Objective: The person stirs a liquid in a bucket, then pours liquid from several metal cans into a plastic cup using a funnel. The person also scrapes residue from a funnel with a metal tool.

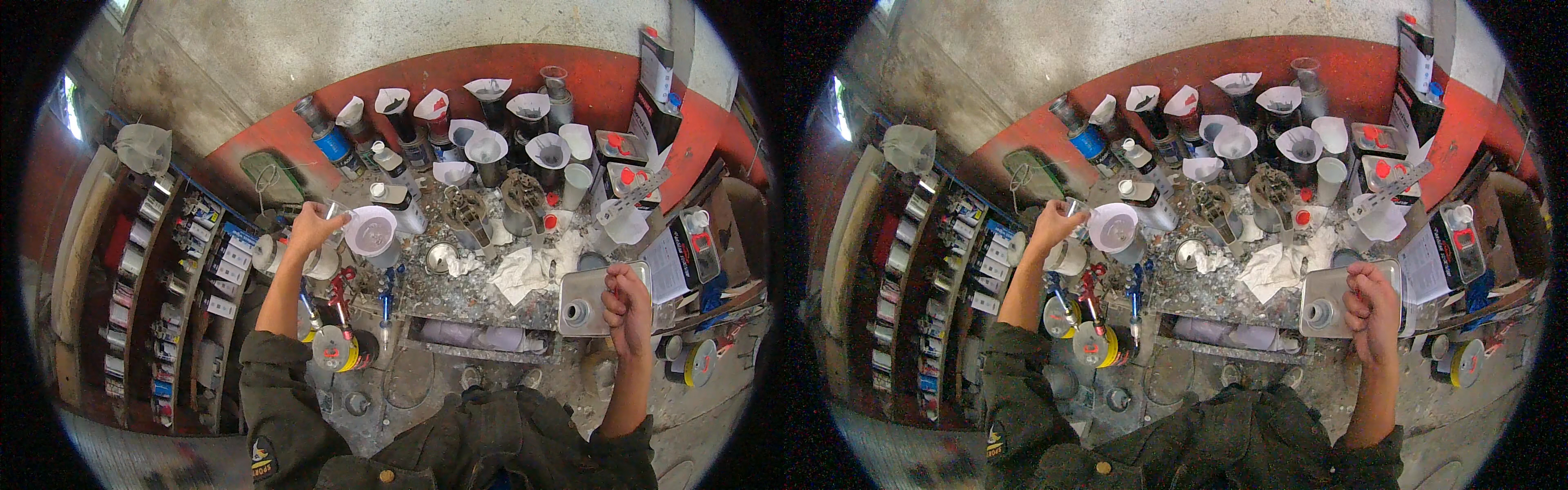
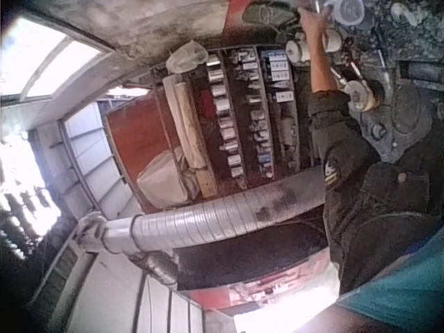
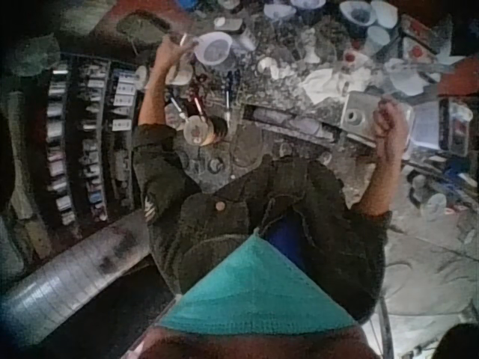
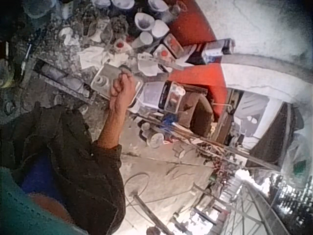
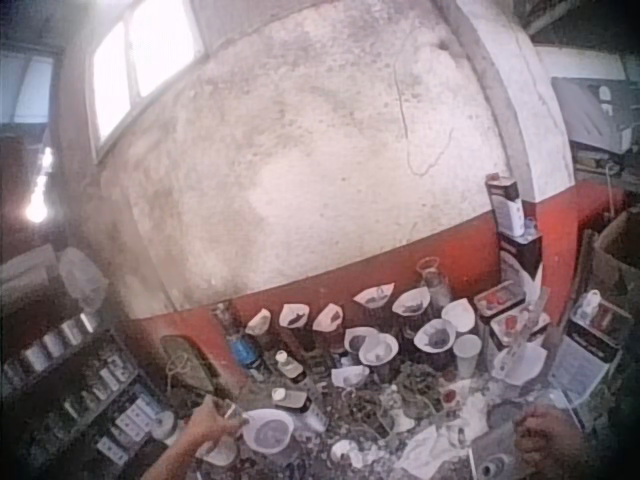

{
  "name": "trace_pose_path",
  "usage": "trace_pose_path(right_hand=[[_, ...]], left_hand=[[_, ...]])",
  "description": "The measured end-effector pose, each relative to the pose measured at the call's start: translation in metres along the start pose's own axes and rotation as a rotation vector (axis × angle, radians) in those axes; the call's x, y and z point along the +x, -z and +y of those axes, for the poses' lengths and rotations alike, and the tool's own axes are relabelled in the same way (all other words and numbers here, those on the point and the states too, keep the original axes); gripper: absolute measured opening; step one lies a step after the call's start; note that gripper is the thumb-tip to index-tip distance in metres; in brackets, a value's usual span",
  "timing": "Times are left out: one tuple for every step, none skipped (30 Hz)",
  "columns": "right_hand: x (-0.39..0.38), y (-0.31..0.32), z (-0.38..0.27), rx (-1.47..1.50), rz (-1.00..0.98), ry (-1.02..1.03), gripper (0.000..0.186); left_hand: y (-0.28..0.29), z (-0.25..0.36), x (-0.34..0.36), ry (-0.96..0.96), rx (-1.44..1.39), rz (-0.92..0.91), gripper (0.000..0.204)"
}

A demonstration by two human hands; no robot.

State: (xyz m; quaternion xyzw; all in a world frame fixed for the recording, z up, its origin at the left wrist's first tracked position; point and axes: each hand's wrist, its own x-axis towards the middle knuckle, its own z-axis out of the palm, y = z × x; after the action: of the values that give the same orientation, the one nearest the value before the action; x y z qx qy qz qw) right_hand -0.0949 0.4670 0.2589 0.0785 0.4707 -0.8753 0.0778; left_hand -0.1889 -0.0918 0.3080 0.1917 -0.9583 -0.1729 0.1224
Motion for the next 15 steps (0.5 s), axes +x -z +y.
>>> trace_pose_path(right_hand=[[0.000, 0.000, 0.000, -0.004, 0.003, 0.003, 0.022], [0.000, 0.000, 0.001, -0.001, 0.001, 0.002, 0.022], [0.000, 0.000, 0.001, 0.002, -0.001, 0.002, 0.022], [0.000, 0.000, 0.001, 0.005, -0.003, 0.002, 0.022], [0.001, 0.000, 0.001, 0.010, -0.012, 0.000, 0.022], [0.001, 0.000, 0.001, 0.013, -0.018, 0.002, 0.022], [0.001, 0.001, 0.001, 0.015, -0.024, 0.004, 0.022], [0.001, 0.002, 0.001, 0.013, -0.023, 0.005, 0.022], [0.002, 0.002, 0.001, 0.012, -0.026, 0.003, 0.022], [0.002, 0.001, 0.002, 0.012, -0.029, 0.001, 0.022], [0.002, 0.000, 0.002, 0.010, -0.023, -0.003, 0.022], [0.002, -0.001, 0.001, 0.005, -0.013, -0.006, 0.022], [0.002, -0.002, 0.001, 0.001, -0.004, -0.009, 0.022], [0.002, -0.002, 0.001, 0.006, -0.005, -0.007, 0.022], [0.003, 0.000, 0.002, 0.009, -0.001, -0.002, 0.022]], left_hand=[[0.000, -0.004, 0.004, 0.054, -0.080, -0.057, 0.070], [0.000, -0.008, 0.009, 0.108, -0.159, -0.114, 0.067], [0.001, -0.012, 0.012, 0.162, -0.238, -0.171, 0.064], [0.001, -0.018, 0.015, 0.195, -0.298, -0.214, 0.062], [0.002, -0.025, 0.017, 0.228, -0.357, -0.256, 0.061], [0.002, -0.024, 0.017, 0.259, -0.420, -0.301, 0.059], [0.002, -0.023, 0.016, 0.287, -0.478, -0.307, 0.058], [0.003, -0.021, 0.014, 0.315, -0.535, -0.313, 0.058], [0.006, -0.020, 0.011, 0.346, -0.590, -0.315, 0.057], [0.006, -0.022, 0.010, 0.354, -0.678, -0.326, 0.056], [0.005, -0.025, 0.010, 0.360, -0.766, -0.335, 0.055], [0.005, -0.024, 0.009, 0.366, -0.858, -0.347, 0.054], [0.005, -0.023, 0.006, 0.377, -0.931, -0.358, 0.053], [0.007, -0.022, 0.001, 0.388, -1.005, -0.369, 0.052], [0.008, -0.016, -0.003, 0.396, -1.081, -0.382, 0.051]])
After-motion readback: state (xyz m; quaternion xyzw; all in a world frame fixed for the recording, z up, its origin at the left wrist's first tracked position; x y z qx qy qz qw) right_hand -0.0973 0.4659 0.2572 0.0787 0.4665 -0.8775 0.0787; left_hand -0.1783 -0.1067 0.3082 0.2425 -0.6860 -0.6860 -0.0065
